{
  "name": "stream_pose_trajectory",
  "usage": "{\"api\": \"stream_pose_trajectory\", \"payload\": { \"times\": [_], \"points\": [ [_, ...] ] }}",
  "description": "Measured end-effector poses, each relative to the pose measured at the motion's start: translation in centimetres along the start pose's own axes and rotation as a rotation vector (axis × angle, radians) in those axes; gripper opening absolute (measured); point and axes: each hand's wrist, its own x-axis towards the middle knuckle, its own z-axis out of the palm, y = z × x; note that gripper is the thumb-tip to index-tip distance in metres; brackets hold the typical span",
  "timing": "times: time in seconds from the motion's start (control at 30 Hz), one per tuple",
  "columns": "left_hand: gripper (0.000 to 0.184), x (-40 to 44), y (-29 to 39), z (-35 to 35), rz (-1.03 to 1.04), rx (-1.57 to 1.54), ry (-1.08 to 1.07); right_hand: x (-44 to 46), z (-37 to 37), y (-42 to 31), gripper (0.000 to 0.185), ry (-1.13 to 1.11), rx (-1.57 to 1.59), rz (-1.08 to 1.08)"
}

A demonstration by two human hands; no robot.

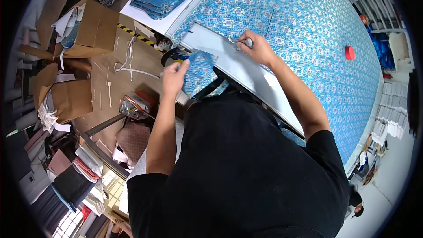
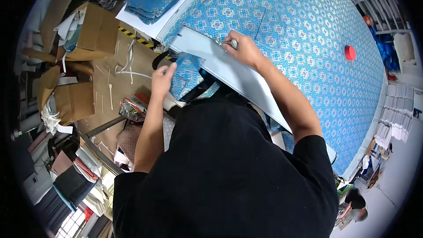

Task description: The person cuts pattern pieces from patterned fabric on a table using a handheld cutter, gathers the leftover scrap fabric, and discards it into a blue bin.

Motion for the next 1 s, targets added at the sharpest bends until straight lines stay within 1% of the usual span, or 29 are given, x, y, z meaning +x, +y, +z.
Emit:
{"api": "stream_pose_trajectory", "payload": {
  "times": [0.03,0.1,0.13,0.17,0.23,0.27,0.33,0.37,0.43,0.47,0.5,0.57,0.63,0.7,0.83,0.9,1.0],
  "points": [
    [0.045,0.4,0.1,-1.6,-0.085,-0.155,0.105,0.4,0.1,-0.4,0.019,0.027,0.005,0.017],
    [0.04,2.2,-0.8,-4.5,-0.071,-0.377,0.213,1.7,0.6,-0.9,0.02,0.056,0.029,0.045],
    [0.038,3.2,-0.6,-6.1,-0.066,-0.284,0.228,2.6,0.9,-1.2,0.02,0.053,0.024,0.048],
    [0.038,3.9,-0.6,-6.2,-0.07,-0.29,0.227,3.5,1.2,-1.7,0.02,0.053,-0.009,0.025],
    [0.04,5.2,1.1,-5.9,-0.009,-0.244,0.27,5.7,2.3,-2.3,0.02,0.061,-0.048,0.008],
    [0.043,6.2,1.1,-5.6,0.042,-0.137,0.222,6.9,3.0,-2.4,0.02,0.058,-0.055,0.007],
    [0.047,7.8,2.5,-4.6,-0.061,0.066,0.085,8.9,4.2,-3.0,0.021,0.071,-0.018,-0.042],
    [0.045,9.4,1.1,-3.6,0.089,0.232,0.126,9.8,4.5,-3.5,0.021,0.065,-0.045,-0.048],
    [0.044,10.2,1.3,-1.5,0.215,0.181,0.229,11.3,4.9,-4.5,0.021,0.022,-0.075,-0.019],
    [0.041,10.5,1.2,-0.8,0.21,0.285,0.232,11.9,5.0,-4.7,0.021,-0.016,-0.097,0.011],
    [0.041,10.4,2.0,-0.6,0.141,0.317,0.136,12.4,5.3,-4.4,0.02,-0.012,-0.097,-0.039],
    [0.04,10.1,3.7,-0.6,0.021,0.395,-0.033,12.9,5.4,-4.4,0.02,-0.038,-0.132,-0.029],
    [0.041,9.9,4.0,0.0,0.023,0.407,-0.006,13.2,5.7,-4.2,0.02,-0.063,-0.164,-0.019],
    [0.041,10.1,3.9,0.1,0.03,0.423,0.017,13.3,5.9,-3.9,0.021,-0.032,-0.157,-0.034],
    [0.044,10.3,3.3,0.1,0.035,0.404,0.053,13.7,5.8,-4.4,0.021,-0.061,-0.181,0.014],
    [0.045,10.2,3.0,-0.1,0.027,0.405,0.065,14.1,5.7,-4.7,0.02,-0.074,-0.234,-0.05],
    [0.044,10.0,2.6,-0.3,0.019,0.388,0.081,14.5,5.9,-5.3,0.021,-0.074,-0.281,-0.018]
  ]
}}
